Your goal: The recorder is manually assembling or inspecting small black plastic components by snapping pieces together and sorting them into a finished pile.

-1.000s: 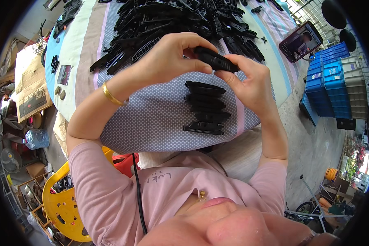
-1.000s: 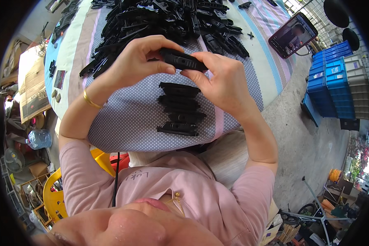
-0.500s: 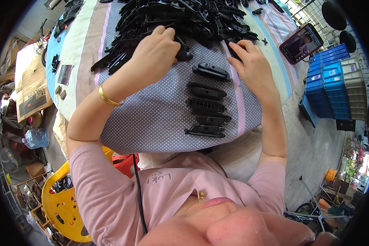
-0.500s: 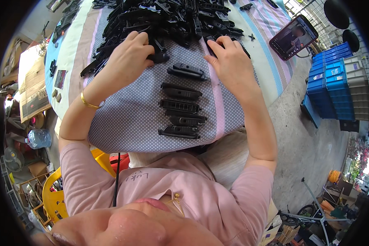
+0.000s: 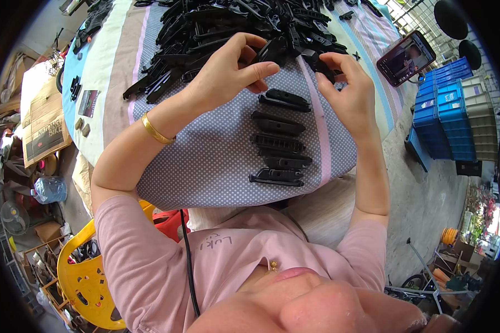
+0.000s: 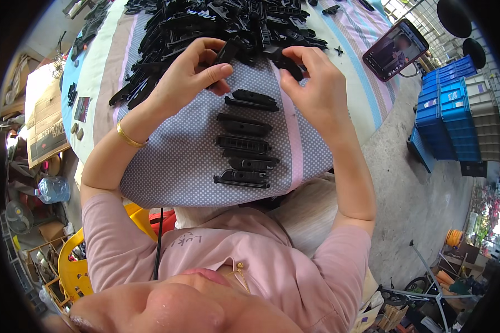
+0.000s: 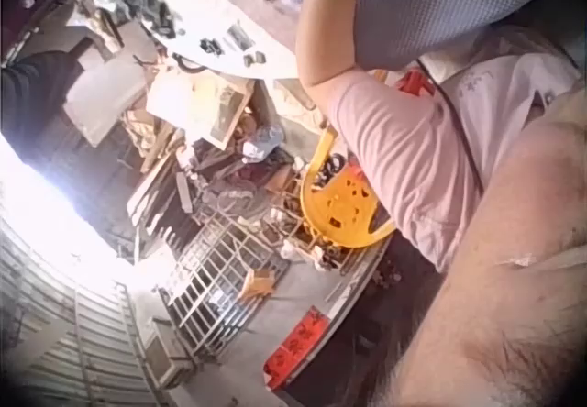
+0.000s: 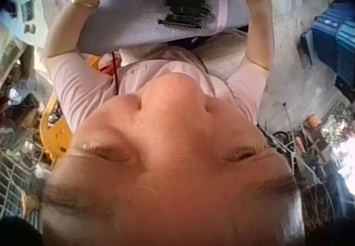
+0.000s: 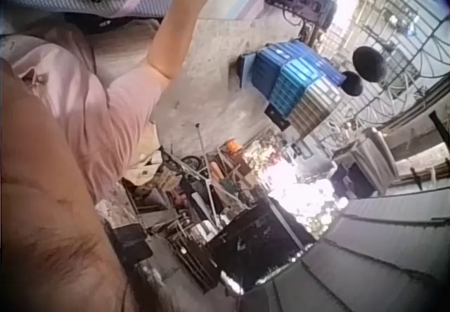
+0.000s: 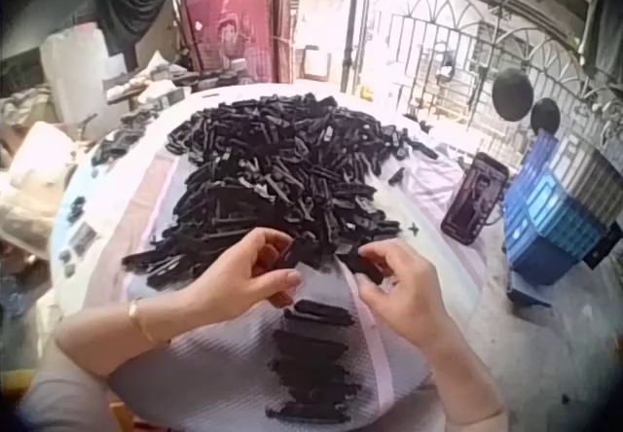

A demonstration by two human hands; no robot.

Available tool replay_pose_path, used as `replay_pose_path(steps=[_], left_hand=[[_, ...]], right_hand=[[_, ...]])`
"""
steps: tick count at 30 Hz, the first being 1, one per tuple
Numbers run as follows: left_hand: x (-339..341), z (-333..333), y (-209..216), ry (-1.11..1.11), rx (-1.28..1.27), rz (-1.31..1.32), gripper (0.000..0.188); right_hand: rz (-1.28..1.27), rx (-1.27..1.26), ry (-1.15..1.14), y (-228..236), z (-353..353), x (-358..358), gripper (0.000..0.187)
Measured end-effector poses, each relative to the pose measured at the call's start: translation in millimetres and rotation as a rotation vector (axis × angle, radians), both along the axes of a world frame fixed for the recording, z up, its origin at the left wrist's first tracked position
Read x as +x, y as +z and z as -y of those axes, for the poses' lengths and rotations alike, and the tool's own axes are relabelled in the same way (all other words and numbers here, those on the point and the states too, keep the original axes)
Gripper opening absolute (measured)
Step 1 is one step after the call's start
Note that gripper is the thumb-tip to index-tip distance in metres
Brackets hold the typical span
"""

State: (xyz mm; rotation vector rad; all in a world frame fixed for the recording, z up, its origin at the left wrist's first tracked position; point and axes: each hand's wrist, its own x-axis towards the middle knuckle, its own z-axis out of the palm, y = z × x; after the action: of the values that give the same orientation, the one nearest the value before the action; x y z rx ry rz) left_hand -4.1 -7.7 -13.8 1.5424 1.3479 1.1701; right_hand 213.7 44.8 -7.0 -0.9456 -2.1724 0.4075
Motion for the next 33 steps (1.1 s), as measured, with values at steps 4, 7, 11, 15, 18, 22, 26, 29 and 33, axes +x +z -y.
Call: replay_pose_path(steps=[4,7,11,15,18,22,26,29,33], left_hand=[[-4.8,-1.4,3.2,-0.184,-0.257,0.215,0.036],[-6.5,-0.3,6.5,-0.236,-0.388,0.346,0.037],[-6.5,0.4,5.1,-0.210,-0.512,0.523,0.043],[-2.6,2.4,12.5,-0.250,-0.581,0.603,0.046],[-5.1,2.9,4.8,-0.336,-0.519,0.513,0.047],[1.8,11.7,20.7,-0.352,-0.323,0.207,0.040],[1.6,13.7,18.2,-0.320,-0.262,0.028,0.042],[3.7,16.8,13.1,-0.273,0.178,-0.255,0.044],[8.7,19.4,14.1,-0.235,0.420,-0.474,0.045]], right_hand=[[-0.278,-0.180,0.248,7.3,14.6,-7.3,0.028],[-0.207,-0.051,0.301,9.9,16.2,-10.3,0.032],[-0.124,0.152,0.374,6.4,15.3,-13.4,0.036],[-0.092,0.200,0.353,5.3,21.5,-16.9,0.036],[-0.061,0.264,0.374,3.3,24.5,-19.9,0.036],[-0.056,0.301,0.376,3.5,26.0,-17.6,0.037],[-0.072,0.236,0.385,8.1,25.1,-16.1,0.042],[-0.133,0.173,0.190,9.3,31.7,-22.9,0.045],[0.003,-0.104,0.240,8.9,29.2,-14.4,0.047]])
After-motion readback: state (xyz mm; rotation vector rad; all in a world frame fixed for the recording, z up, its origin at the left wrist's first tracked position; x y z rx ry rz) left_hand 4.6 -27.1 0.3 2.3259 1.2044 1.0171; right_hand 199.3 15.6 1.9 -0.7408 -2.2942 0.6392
